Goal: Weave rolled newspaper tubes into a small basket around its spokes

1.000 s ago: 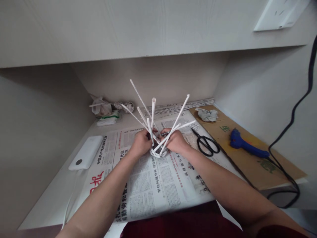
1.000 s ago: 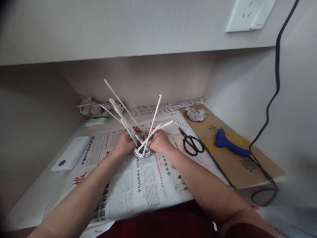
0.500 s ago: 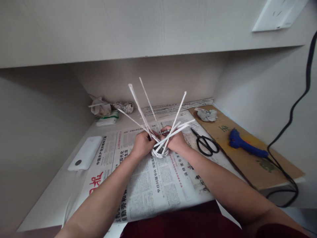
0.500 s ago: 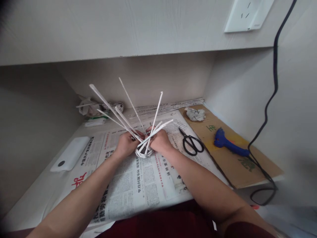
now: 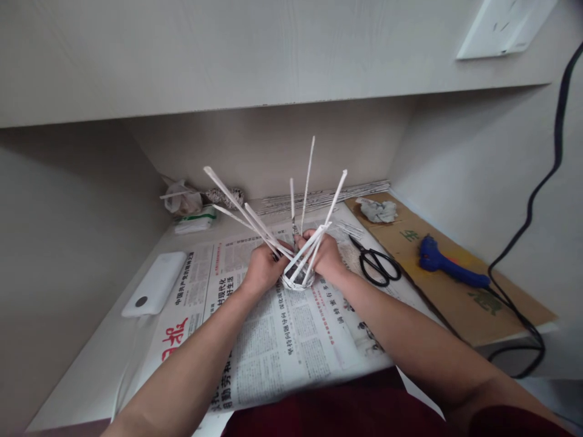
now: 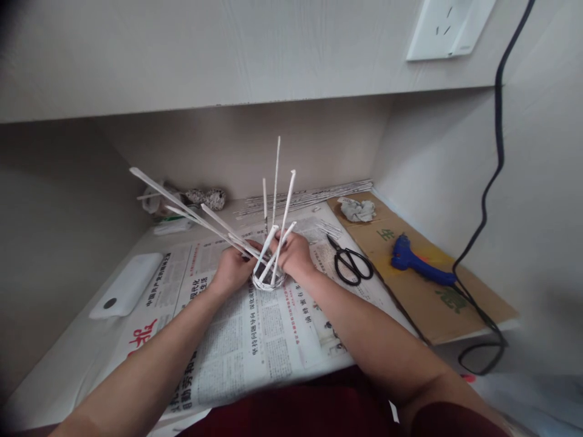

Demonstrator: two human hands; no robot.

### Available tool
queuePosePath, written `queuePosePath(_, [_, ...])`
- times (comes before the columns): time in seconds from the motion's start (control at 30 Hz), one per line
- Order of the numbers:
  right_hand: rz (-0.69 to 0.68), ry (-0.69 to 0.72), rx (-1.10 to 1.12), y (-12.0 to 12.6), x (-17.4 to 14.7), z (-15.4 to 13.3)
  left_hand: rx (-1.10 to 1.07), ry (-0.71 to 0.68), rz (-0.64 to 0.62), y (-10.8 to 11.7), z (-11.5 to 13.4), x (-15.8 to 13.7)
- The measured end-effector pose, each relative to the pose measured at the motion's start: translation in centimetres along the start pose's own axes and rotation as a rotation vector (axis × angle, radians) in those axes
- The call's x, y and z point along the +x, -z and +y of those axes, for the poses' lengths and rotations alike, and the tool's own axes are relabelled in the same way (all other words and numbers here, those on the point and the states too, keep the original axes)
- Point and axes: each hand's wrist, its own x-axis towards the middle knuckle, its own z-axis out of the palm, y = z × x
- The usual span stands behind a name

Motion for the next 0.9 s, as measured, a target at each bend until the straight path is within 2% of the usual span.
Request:
queuePosePath(0.13, [0.01,-0.071,0.087,0.2,0.7,0.5,-0.031,-0.003,-0.029,0.1,0.2,0.0])
queuePosePath(0.27, [0.015,-0.219,0.229,0.1,1.3,0.7,-0.018,0.021,-0.017,0.1,0.5,-0.1])
queuePosePath(0.4, [-0.028,-0.194,0.287,0.1,0.9,0.3,0.012,0.033,0.014,0.1,0.4,-0.1])
queuePosePath(0.57, [-0.059,-0.147,0.056,1.0,0.2,-0.5,0.073,0.015,0.027,0.2,0.3,0.0])
queuePosePath(0.67, [-0.113,-0.215,-0.089,1.5,0.0,-1.2,0.109,0.012,0.088,0.4,0.3,0.1])
queuePosePath(0.73, [-0.127,-0.279,-0.105,1.7,-0.1,-1.7,0.119,0.013,0.127,0.5,0.3,0.2])
queuePosePath(0.8, [-0.149,-0.37,0.006,1.6,-0.3,-2.0,0.124,-0.002,0.152,0.6,0.1,0.3])
queuePosePath(0.9, [-0.228,-0.511,0.294,1.2,-0.7,-2.0,0.131,-0.052,0.198,0.8,-0.1,0.4])
